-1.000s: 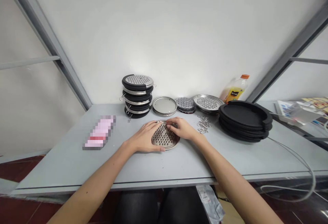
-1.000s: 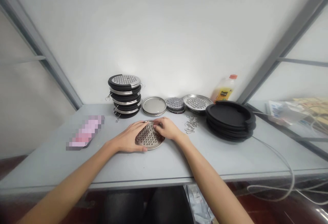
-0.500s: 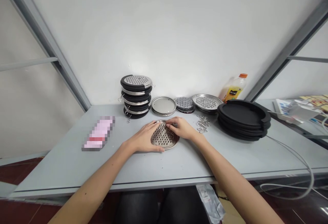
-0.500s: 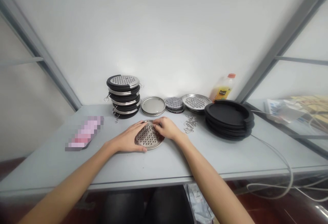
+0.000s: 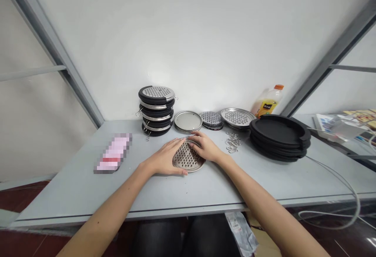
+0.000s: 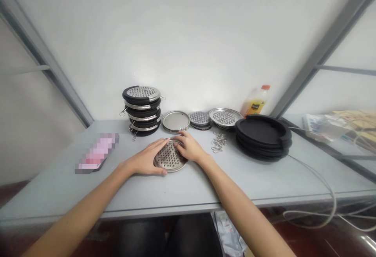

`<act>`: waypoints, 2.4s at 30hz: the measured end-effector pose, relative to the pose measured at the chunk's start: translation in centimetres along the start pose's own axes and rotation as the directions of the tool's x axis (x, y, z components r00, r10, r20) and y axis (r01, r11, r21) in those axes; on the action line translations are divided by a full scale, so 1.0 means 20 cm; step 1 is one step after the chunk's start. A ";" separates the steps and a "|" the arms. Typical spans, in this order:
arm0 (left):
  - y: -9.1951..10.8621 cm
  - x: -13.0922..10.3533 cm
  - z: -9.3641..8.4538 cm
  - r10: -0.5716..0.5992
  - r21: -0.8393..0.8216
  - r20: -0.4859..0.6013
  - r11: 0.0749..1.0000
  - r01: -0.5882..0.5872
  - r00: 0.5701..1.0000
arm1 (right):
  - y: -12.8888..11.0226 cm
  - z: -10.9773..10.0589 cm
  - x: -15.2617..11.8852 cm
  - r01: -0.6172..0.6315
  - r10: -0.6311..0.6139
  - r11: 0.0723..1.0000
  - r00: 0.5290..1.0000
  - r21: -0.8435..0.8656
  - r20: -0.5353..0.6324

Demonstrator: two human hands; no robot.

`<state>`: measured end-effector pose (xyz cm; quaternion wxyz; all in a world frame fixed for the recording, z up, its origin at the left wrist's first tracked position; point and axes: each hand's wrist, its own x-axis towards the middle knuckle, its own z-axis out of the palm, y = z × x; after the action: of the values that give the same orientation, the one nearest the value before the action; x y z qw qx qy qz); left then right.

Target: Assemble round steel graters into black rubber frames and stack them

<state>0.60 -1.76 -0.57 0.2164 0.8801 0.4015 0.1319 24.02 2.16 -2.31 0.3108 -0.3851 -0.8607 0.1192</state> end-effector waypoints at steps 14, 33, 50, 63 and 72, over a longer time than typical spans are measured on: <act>-0.07 -0.01 -0.01 -0.134 0.030 0.000 0.991 0.134 0.991 | 0.02 0.04 -0.01 0.007 -0.001 0.997 0.997 -0.080 0.076; -0.05 -0.02 -0.03 -0.128 0.098 0.060 0.988 0.122 0.990 | 0.00 0.03 -0.01 0.019 -0.011 0.995 0.997 -0.096 0.081; -0.05 -0.01 0.01 -0.131 0.057 0.025 0.990 0.130 0.991 | 0.00 0.03 -0.01 0.014 -0.005 0.995 0.995 -0.096 0.100; -0.03 -0.01 -0.01 -0.119 0.098 0.018 0.988 0.117 0.993 | -0.04 0.04 -0.01 0.010 -0.008 0.997 1.000 -0.074 0.020; -0.03 -0.01 -0.01 -0.127 0.121 0.021 0.985 0.124 0.992 | -0.04 0.04 0.00 0.003 -0.002 0.999 1.000 -0.032 0.026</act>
<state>0.00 -1.40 -0.71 0.1770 0.8662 0.4602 0.0809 23.07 1.63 -2.60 0.2936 -0.3874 -0.8670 0.1098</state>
